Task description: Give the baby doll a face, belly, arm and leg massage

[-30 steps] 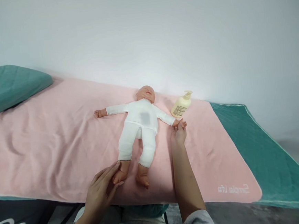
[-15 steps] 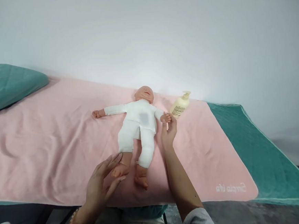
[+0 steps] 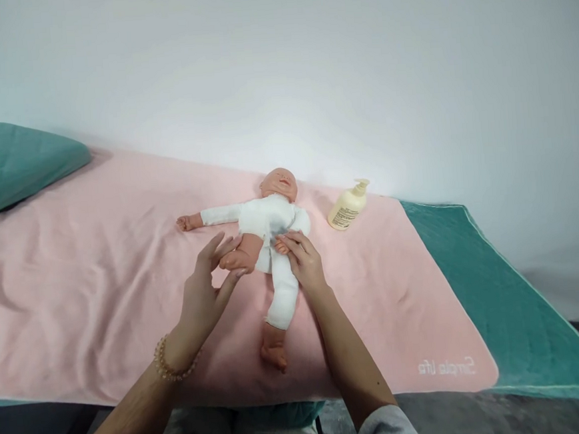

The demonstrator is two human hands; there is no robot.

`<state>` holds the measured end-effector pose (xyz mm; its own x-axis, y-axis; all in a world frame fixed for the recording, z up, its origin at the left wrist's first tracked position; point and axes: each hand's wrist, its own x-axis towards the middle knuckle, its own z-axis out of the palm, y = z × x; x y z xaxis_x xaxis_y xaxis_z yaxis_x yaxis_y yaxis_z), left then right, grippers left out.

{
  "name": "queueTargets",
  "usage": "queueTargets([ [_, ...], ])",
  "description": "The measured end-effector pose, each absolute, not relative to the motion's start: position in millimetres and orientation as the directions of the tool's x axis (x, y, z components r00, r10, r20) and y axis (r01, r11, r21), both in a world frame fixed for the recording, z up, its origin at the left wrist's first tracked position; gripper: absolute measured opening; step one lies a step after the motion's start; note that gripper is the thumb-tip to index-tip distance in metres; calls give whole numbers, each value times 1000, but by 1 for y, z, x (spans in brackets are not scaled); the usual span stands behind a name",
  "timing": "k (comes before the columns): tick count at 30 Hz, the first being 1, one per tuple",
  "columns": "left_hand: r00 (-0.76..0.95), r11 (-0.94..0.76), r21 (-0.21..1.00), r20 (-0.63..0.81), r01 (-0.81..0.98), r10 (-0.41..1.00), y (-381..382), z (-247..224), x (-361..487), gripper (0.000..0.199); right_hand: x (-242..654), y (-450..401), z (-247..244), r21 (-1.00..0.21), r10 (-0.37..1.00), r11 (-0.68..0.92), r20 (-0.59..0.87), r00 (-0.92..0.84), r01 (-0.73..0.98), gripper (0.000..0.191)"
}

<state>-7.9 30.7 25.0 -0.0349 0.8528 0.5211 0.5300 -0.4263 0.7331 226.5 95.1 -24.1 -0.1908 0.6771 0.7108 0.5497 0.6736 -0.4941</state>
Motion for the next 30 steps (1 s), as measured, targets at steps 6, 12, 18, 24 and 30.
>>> queueTargets([
  [6, -15, -393, 762, 466, 515, 885, 46, 25, -7, 59, 226, 96, -26, -443, 639, 701, 738, -216, 560, 40],
  [12, -9, -393, 759, 464, 519, 886, 39, 27, -6, 55, 230, 93, -23, -564, 688, 639, 724, -60, 524, 34],
  [18, 82, -518, 668, 569, 534, 818, 2, 14, -25, 55, 243, 96, -18, -836, 731, 520, 543, 414, 177, 35],
  [24, 197, -563, 573, 575, 596, 794, -36, -11, -48, 53, 265, 108, -17, -875, 653, 475, 274, 706, -99, 37],
  [30, 257, -575, 501, 566, 647, 783, -51, -34, -59, 51, 290, 112, -26, -805, 670, 419, -37, 742, -419, 31],
])
